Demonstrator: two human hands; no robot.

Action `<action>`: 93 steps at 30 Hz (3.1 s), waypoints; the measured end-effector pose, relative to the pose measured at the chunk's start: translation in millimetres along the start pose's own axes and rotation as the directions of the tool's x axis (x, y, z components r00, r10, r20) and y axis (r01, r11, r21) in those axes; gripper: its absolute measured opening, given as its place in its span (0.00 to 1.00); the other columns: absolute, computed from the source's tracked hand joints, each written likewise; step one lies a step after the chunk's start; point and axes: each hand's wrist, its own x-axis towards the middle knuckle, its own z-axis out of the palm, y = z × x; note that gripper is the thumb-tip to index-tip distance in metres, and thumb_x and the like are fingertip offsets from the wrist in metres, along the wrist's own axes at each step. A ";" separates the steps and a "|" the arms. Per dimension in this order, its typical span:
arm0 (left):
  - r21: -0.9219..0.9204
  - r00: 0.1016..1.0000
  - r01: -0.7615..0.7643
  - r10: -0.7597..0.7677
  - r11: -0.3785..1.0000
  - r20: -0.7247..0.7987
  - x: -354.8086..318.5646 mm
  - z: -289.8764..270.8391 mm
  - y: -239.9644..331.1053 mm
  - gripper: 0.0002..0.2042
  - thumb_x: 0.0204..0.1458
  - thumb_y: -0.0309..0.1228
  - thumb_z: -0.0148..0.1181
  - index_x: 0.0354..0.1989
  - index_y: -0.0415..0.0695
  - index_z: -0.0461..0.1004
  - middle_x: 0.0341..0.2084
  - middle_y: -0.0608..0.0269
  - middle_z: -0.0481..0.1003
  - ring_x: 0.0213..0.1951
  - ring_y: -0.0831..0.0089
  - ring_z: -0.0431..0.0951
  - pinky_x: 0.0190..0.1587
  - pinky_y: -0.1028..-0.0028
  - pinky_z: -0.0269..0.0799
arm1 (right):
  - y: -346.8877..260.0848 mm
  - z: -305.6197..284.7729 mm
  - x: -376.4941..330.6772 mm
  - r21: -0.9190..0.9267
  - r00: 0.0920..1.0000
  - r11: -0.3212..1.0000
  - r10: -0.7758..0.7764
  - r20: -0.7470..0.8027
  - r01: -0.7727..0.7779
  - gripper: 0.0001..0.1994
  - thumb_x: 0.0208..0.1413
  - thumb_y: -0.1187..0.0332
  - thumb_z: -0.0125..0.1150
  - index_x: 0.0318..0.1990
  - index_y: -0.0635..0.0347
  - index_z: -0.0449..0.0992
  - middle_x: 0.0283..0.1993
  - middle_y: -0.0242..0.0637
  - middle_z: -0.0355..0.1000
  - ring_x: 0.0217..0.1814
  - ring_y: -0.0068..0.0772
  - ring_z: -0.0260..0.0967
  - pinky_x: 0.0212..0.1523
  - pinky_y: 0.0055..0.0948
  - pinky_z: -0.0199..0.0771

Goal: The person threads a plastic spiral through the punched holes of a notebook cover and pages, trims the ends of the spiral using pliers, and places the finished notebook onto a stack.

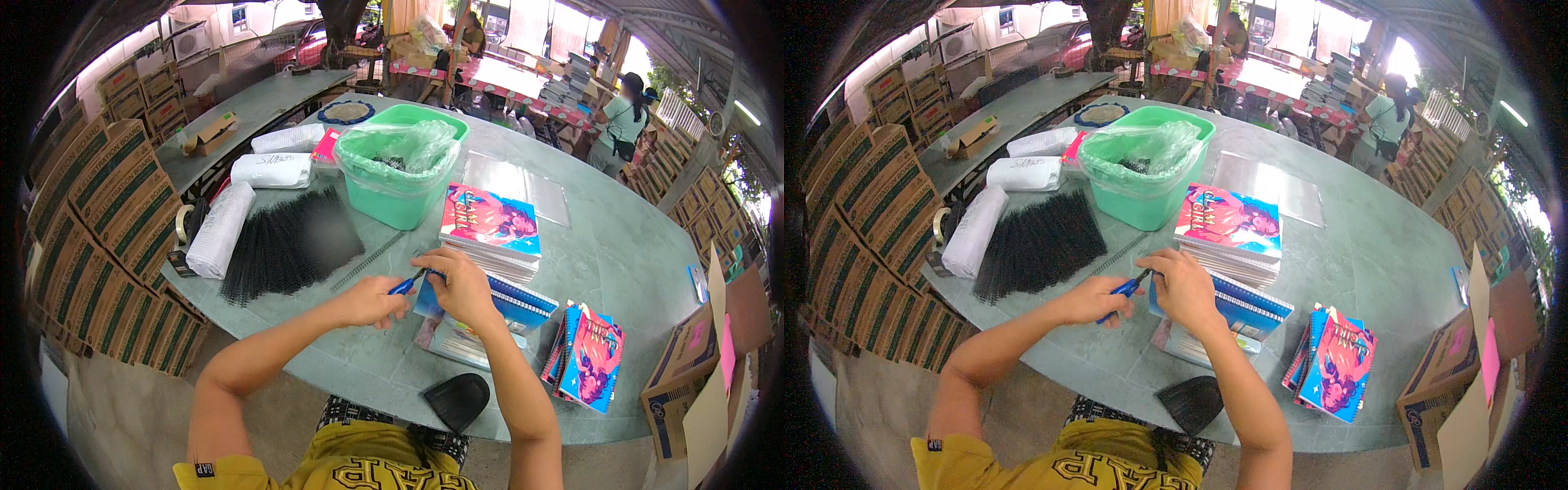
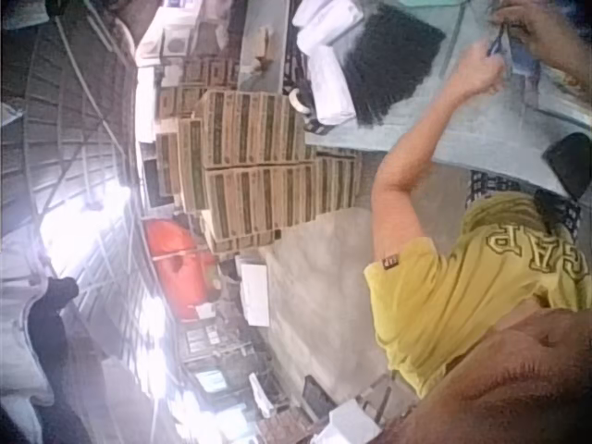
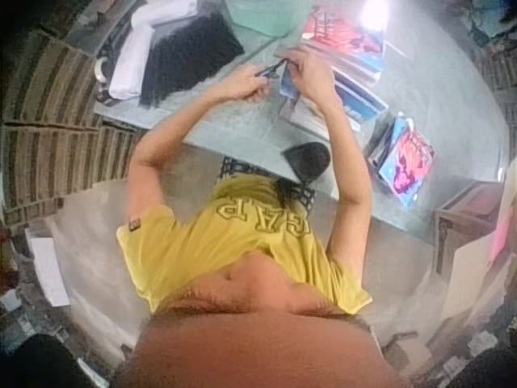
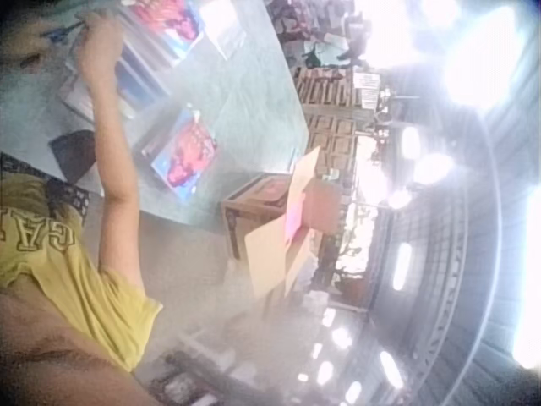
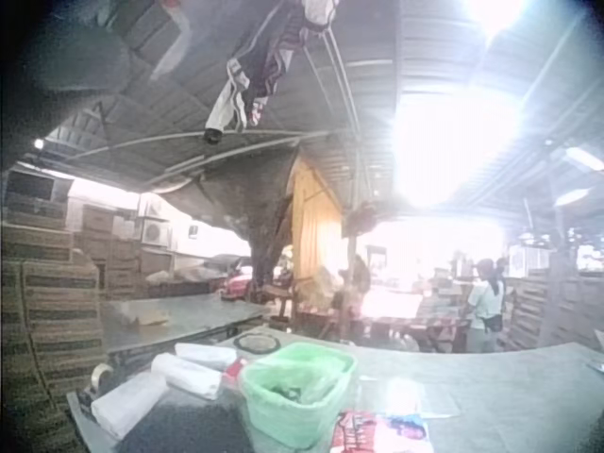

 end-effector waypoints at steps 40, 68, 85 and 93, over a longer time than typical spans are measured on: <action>0.357 0.683 -0.442 0.567 0.823 -0.461 73.5 -93.8 105.8 0.21 0.51 0.44 0.55 0.43 0.37 0.71 0.27 0.57 0.74 0.33 0.73 0.74 0.36 0.69 0.69 | -1.7 -8.3 -62.6 -0.265 0.996 0.964 -0.002 -0.094 -0.023 0.07 0.46 0.71 0.60 0.34 0.60 0.72 0.36 0.42 0.70 0.36 0.44 0.71 0.34 0.41 0.70; 0.862 0.675 -0.036 0.648 0.505 -0.352 163.7 -20.5 -125.7 0.10 0.48 0.27 0.50 0.38 0.36 0.70 0.36 0.46 0.71 0.42 0.46 0.72 0.43 0.53 0.67 | -5.6 -29.9 -45.1 -0.342 0.940 0.939 -0.084 -0.330 -0.036 0.16 0.46 0.68 0.63 0.44 0.60 0.73 0.42 0.45 0.70 0.46 0.45 0.67 0.47 0.38 0.67; -0.246 0.844 -0.535 0.501 0.808 -0.190 37.7 -10.4 -25.8 0.11 0.53 0.31 0.57 0.42 0.39 0.71 0.34 0.68 0.72 0.38 0.81 0.71 0.42 0.79 0.67 | 3.9 16.7 -24.8 -0.404 0.960 0.908 -0.011 -0.279 -0.107 0.16 0.43 0.53 0.63 0.25 0.57 0.74 0.24 0.35 0.71 0.27 0.38 0.69 0.29 0.35 0.62; -0.408 0.807 -0.578 0.569 0.706 -0.159 22.4 -13.0 -27.4 0.11 0.47 0.21 0.62 0.39 0.40 0.71 0.33 0.68 0.72 0.37 0.82 0.71 0.40 0.81 0.69 | -3.5 11.0 -29.2 -0.353 0.940 0.935 -0.096 -0.328 -0.028 0.13 0.45 0.56 0.63 0.25 0.55 0.72 0.23 0.32 0.71 0.27 0.37 0.70 0.28 0.34 0.63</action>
